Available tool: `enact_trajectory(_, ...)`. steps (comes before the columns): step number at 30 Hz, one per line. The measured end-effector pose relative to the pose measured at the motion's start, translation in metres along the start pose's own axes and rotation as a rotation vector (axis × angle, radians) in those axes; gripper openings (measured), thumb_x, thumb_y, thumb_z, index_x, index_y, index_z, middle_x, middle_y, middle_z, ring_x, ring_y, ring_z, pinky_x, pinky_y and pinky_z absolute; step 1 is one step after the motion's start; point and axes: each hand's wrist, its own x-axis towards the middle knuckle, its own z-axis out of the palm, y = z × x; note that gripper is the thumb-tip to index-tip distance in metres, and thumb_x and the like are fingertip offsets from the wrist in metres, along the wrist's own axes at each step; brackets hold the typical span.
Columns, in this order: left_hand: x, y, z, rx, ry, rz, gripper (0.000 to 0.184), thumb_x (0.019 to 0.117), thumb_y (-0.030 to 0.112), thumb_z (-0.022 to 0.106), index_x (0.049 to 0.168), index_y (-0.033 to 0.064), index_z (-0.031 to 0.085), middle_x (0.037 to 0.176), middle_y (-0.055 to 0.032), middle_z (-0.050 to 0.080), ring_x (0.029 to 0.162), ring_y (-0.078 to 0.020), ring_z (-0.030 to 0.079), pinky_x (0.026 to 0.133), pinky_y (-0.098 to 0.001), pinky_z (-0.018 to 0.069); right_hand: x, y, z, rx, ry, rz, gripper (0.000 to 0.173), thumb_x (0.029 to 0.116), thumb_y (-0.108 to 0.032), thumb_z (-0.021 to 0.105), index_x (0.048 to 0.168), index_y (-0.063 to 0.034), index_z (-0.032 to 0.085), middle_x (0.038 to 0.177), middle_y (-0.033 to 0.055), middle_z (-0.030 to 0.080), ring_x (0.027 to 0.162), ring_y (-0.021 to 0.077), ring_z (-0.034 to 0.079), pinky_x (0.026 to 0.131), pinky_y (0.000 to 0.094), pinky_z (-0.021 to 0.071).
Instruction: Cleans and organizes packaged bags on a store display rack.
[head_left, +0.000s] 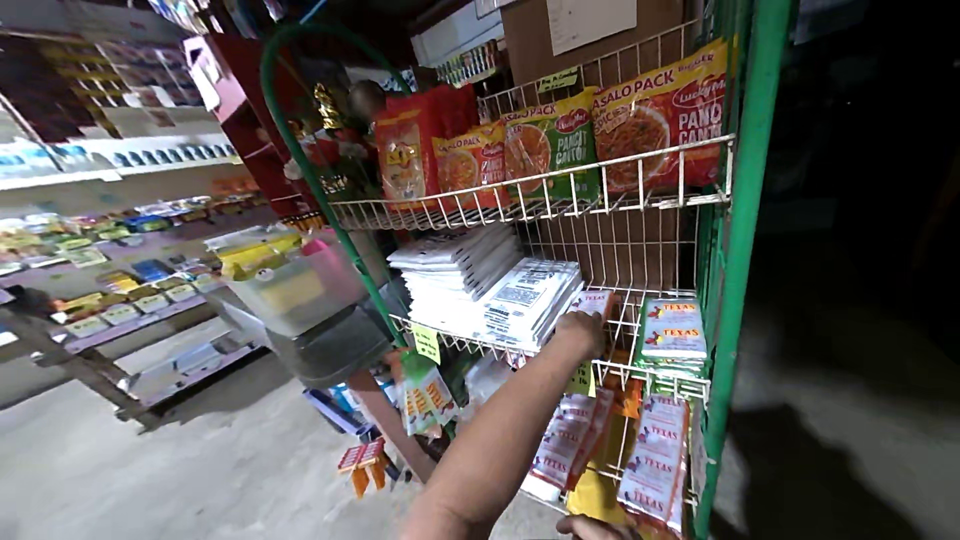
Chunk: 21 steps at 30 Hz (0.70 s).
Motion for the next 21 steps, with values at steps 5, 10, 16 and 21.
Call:
enact_trajectory(5, -0.005, -0.014, -0.003, -0.179, 0.114, 0.028, 0.051, 0.1042, 0.031, 0.055, 0.150, 0.0092, 0.048, 0.139, -0.0267, 0.057, 0.127, -0.0466, 0.055, 0.101, -0.0675, 0.0427, -0.001, -0.003, -0.002, 0.012, -0.032, 0.106, 0.039, 0.1028, -0.027, 0.058, 0.134, -0.0048, 0.065, 0.113, 0.0181, 0.074, 0.103, 0.0333, 0.072, 0.096, 0.0556, 0.0530)
enact_trajectory(10, -0.076, -0.054, 0.043, -0.680, 0.889, 0.166, 0.032, 0.1053, 0.027, 0.055, 0.108, -0.0007, 0.070, 0.105, -0.0176, 0.070, 0.096, -0.0317, 0.069, 0.086, -0.0540, 0.0559, -0.010, -0.001, -0.005, 0.523, 0.423, 0.047, 0.027, 0.1013, -0.010, 0.052, 0.114, 0.0047, 0.070, 0.104, 0.0099, 0.072, 0.092, 0.0085, 0.066, 0.087, 0.0276, 0.0550)
enact_trajectory(16, -0.080, -0.029, 0.226, -1.236, 0.524, 0.202, 0.023, 0.1022, 0.010, 0.050, 0.110, -0.0062, 0.066, 0.091, -0.0091, 0.067, 0.081, -0.0110, 0.065, 0.079, -0.0316, 0.0557, -0.051, -0.043, -0.034, 1.227, 0.169, 0.407, 0.026, 0.1016, -0.021, 0.039, 0.120, -0.0103, 0.055, 0.081, -0.0034, 0.067, 0.064, 0.0045, 0.064, 0.062, 0.0224, 0.0569)
enact_trajectory(21, -0.076, 0.031, 0.202, -0.989, 0.111, 0.161, 0.049, 0.1024, 0.021, 0.060, 0.142, -0.0057, 0.051, 0.131, -0.0289, 0.062, 0.122, -0.0390, 0.061, 0.106, -0.0519, 0.0477, -0.058, -0.070, -0.035, 1.172, 0.172, 0.341, 0.029, 0.0936, 0.004, 0.033, 0.108, -0.0052, 0.056, 0.079, -0.0083, 0.059, 0.066, -0.0057, 0.057, 0.064, 0.0121, 0.0519)
